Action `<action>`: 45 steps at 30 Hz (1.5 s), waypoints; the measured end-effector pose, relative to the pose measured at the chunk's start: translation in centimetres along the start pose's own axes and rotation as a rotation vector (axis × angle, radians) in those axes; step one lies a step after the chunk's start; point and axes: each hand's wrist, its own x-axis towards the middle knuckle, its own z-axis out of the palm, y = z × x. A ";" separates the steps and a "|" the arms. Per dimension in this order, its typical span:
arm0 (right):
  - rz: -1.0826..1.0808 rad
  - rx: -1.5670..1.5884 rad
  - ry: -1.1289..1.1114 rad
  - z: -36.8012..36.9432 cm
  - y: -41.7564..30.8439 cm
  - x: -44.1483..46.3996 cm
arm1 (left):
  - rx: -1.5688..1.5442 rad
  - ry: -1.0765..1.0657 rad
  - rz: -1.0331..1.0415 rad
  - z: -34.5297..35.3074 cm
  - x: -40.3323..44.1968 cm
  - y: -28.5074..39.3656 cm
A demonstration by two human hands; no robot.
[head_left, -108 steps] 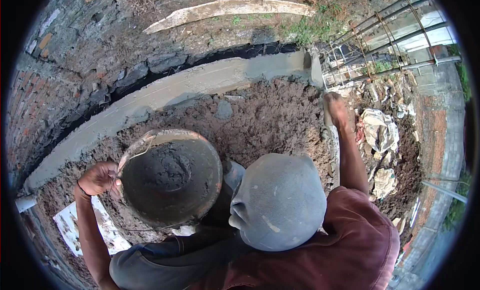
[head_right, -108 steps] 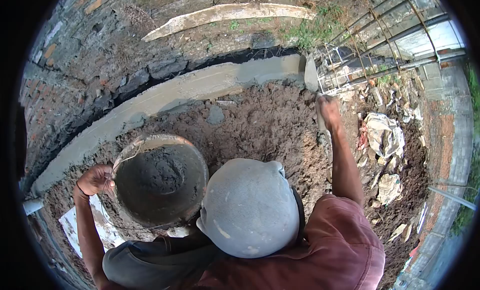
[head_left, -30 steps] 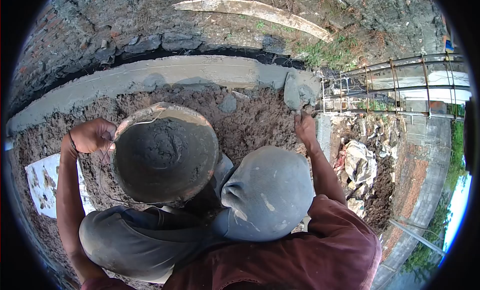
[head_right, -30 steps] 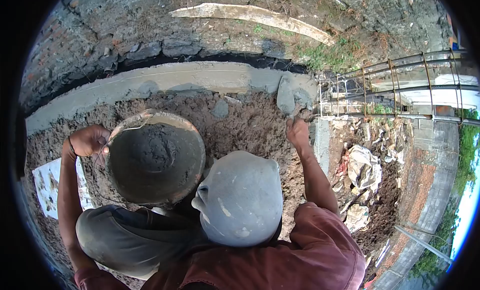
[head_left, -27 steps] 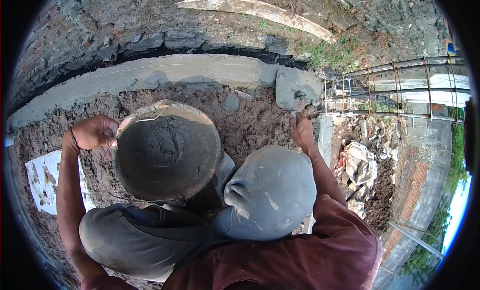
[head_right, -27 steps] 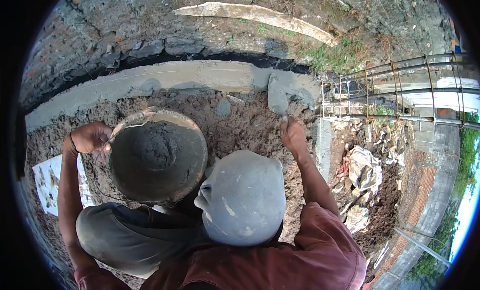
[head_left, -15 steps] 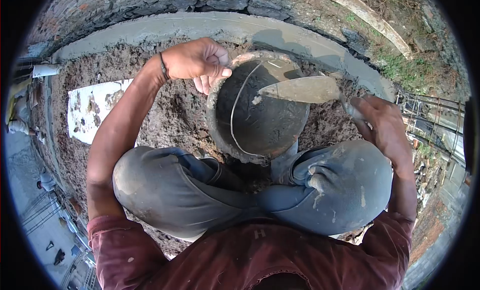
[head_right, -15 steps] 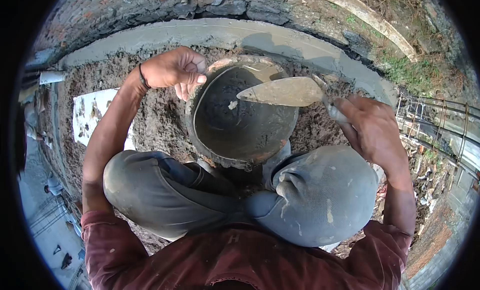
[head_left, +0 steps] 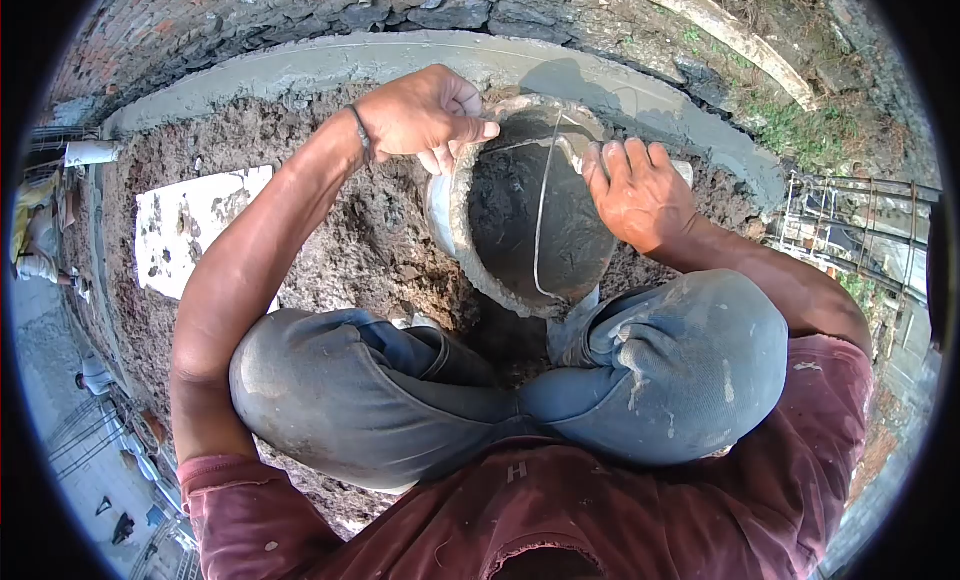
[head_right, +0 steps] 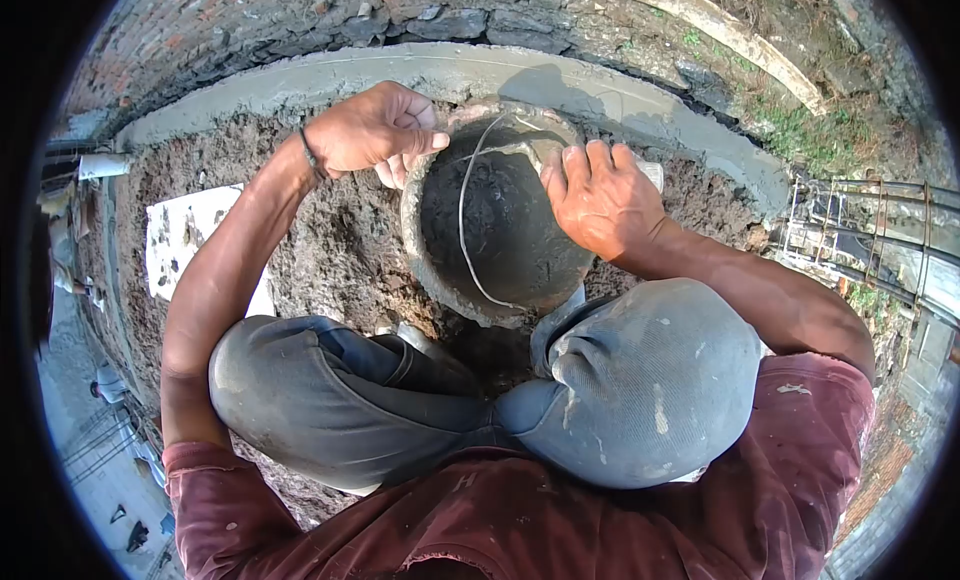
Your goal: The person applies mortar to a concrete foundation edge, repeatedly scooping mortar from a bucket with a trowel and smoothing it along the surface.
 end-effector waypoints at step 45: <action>1.150 1.753 -0.224 1.8 7.4 -28.0 | -0.082 -0.183 -0.034 -4.9 -1.3 -7.2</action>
